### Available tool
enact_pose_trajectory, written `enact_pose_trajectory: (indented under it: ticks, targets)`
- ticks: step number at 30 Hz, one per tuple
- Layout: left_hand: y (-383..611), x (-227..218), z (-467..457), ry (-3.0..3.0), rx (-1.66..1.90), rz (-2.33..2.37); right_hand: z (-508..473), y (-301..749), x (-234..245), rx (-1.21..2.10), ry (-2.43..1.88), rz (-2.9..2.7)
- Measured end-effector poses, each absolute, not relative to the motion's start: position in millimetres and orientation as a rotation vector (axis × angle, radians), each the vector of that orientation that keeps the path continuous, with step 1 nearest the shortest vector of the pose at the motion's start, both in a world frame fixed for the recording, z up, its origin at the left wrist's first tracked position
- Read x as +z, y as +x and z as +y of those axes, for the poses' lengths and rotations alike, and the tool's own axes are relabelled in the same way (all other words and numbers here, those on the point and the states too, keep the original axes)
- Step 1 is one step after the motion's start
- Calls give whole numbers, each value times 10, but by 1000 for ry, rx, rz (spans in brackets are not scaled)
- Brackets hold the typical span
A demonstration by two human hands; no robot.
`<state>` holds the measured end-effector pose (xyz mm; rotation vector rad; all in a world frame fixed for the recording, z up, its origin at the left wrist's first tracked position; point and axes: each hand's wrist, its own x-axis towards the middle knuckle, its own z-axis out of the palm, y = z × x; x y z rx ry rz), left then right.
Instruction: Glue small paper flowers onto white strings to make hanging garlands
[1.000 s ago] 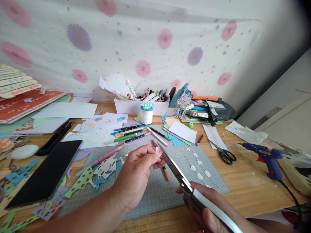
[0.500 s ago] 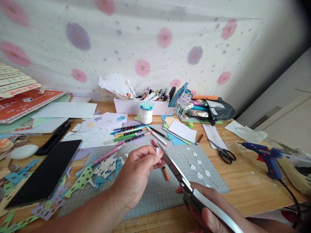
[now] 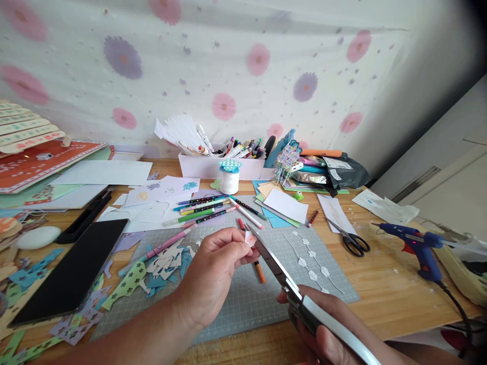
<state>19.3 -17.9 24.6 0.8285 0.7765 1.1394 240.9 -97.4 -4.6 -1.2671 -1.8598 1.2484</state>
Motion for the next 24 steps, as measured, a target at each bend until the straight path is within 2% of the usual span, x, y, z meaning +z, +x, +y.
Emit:
enact_pose_trajectory:
  ticks: [13, 24]
  targets:
    - [143, 266, -119, 886, 1180, 835, -919, 2457, 185, 1193, -1304, -1978]
    - [89, 292, -69, 1040, 1129, 899, -915, 2495, 198, 1222, -1291, -1970]
